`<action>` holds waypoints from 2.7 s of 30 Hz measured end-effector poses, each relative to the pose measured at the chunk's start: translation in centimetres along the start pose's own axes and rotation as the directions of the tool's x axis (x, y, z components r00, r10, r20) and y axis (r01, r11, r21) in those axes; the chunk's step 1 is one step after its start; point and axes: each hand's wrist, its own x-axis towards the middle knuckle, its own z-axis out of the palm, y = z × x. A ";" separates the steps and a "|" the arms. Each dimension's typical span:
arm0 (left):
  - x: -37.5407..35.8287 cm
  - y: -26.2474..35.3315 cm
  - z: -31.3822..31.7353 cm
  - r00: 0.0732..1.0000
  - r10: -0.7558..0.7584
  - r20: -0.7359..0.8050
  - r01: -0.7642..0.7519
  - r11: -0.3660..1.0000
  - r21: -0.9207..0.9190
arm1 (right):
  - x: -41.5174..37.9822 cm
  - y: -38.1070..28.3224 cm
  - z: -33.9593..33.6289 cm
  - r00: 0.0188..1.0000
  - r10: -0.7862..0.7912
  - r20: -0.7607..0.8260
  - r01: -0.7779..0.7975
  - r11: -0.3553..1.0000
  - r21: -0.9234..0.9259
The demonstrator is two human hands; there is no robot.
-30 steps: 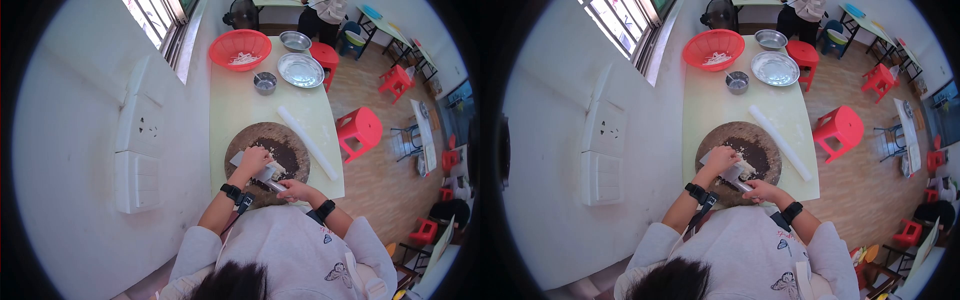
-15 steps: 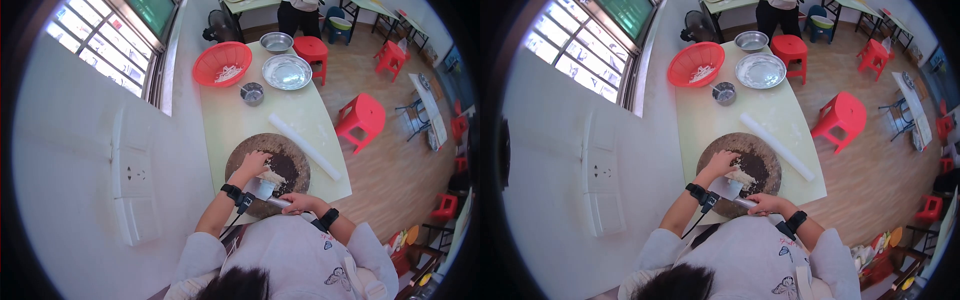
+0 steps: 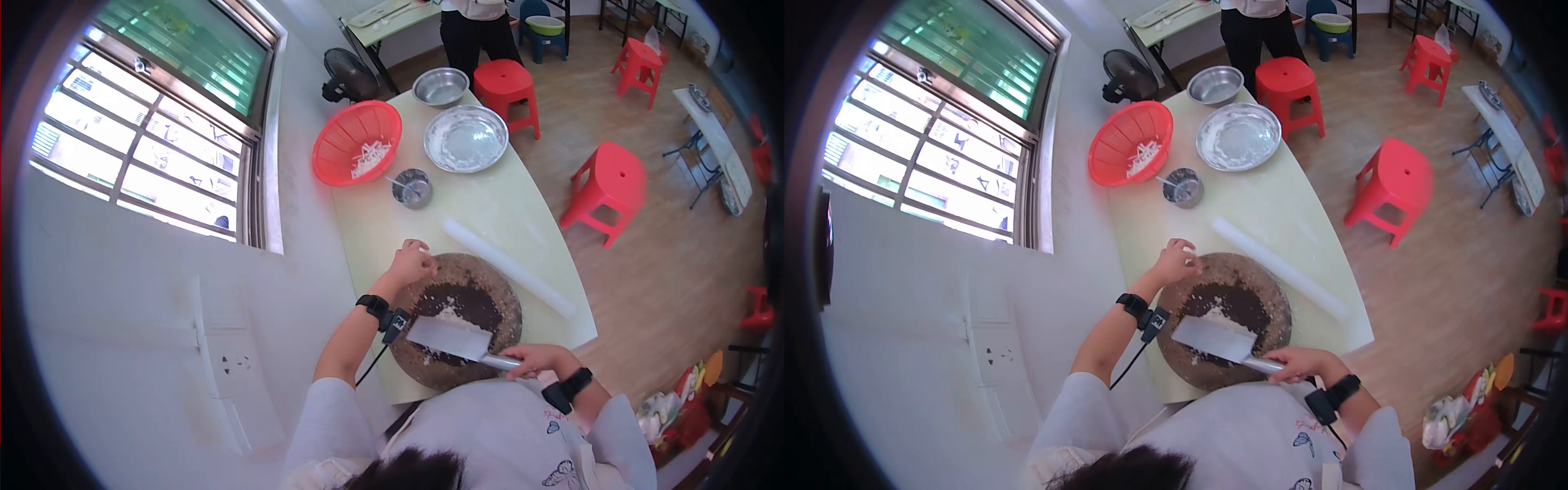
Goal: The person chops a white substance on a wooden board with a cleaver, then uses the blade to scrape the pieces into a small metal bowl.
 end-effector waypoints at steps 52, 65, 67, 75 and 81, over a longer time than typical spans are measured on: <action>-20.2 2.2 14.0 0.419 -0.763 -0.493 0.267 0.622 -0.736 | -2.1 2.5 -1.2 0.836 -0.065 -0.545 0.220 0.950 0.223; -21.2 3.0 15.7 0.419 -0.776 -0.472 0.355 0.618 -0.702 | -0.4 8.8 -3.7 0.559 -0.122 -0.820 0.083 0.992 -0.091; -21.3 2.8 16.1 0.428 -0.743 -0.514 0.386 0.665 -0.640 | 0.2 9.1 -3.3 0.463 -0.213 -0.861 0.027 0.974 -0.227; -21.5 4.1 15.1 0.474 -0.731 -0.491 0.362 0.670 -0.648 | 2.9 8.0 -0.6 0.492 -0.306 -0.815 -0.090 0.913 -0.397; -21.5 3.3 15.3 0.524 -0.709 -0.471 0.363 0.687 -0.629 | 3.4 8.7 -0.2 0.488 -0.368 -0.792 -0.093 0.880 -0.466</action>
